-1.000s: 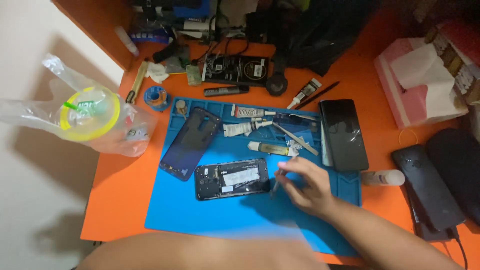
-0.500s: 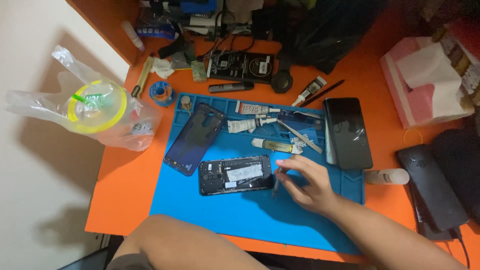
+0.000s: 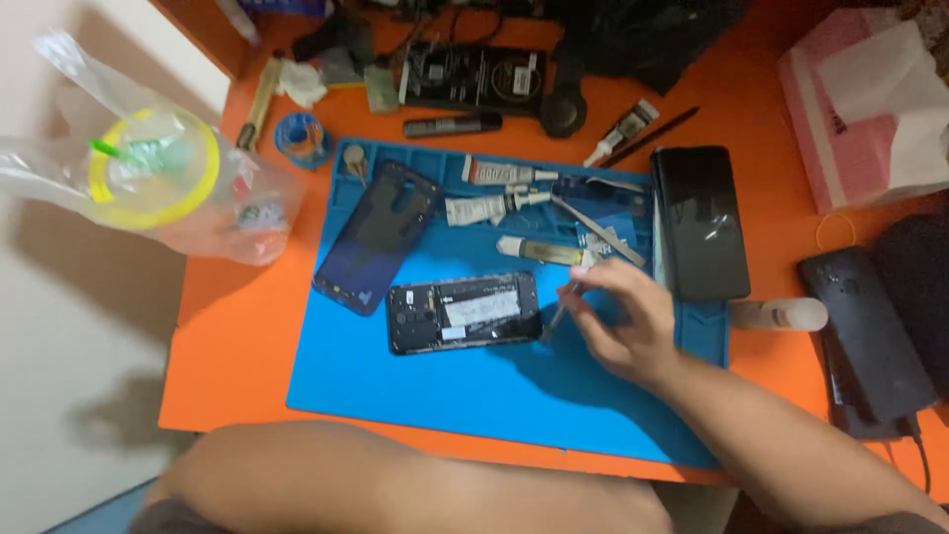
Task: Using a precision screwdriver and hands to remove internal components and screws from a smartphone.
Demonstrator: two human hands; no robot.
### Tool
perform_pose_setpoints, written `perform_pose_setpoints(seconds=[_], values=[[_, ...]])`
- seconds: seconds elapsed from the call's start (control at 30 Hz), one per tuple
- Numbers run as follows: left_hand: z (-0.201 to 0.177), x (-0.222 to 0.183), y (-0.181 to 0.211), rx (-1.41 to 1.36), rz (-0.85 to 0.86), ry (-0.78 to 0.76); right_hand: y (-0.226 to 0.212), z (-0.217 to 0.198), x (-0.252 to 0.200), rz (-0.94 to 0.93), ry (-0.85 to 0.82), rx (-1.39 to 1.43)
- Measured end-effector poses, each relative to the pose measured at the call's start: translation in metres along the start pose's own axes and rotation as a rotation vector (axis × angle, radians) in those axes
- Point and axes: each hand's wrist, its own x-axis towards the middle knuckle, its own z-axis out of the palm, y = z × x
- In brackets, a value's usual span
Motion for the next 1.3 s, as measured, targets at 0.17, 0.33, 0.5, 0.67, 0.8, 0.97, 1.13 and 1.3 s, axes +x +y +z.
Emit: perform_pose_setpoints(seconds=[0.17,0.33,0.5,0.67,0.8,0.97,1.13,1.3], values=[[-0.076,-0.024,-0.021,0.916,0.036,0.154,0.0,-0.001,-0.004,0.118,0.055,0.016],[-0.101,-0.044,-0.072,1.195,-0.176,0.2,0.009,-0.001,0.004,0.08,0.163,0.086],[-0.102,-0.049,-0.09,1.255,-0.217,0.162,0.01,-0.005,0.0,0.101,0.178,0.092],[-0.1,-0.047,-0.091,1.224,-0.236,0.192,0.005,0.0,0.001,0.096,0.168,0.107],[-0.093,-0.047,-0.094,1.297,-0.168,0.174,0.009,-0.002,-0.004,0.056,0.177,0.099],[-0.078,-0.042,-0.09,1.512,-0.066,0.099,0.013,-0.007,-0.004,0.051,0.209,0.025],[-0.061,-0.037,-0.094,1.735,-0.036,-0.029,0.015,-0.004,-0.005,0.022,0.211,0.087],[-0.064,-0.037,-0.099,1.753,-0.057,-0.003,0.013,-0.007,-0.003,0.048,0.202,0.038]])
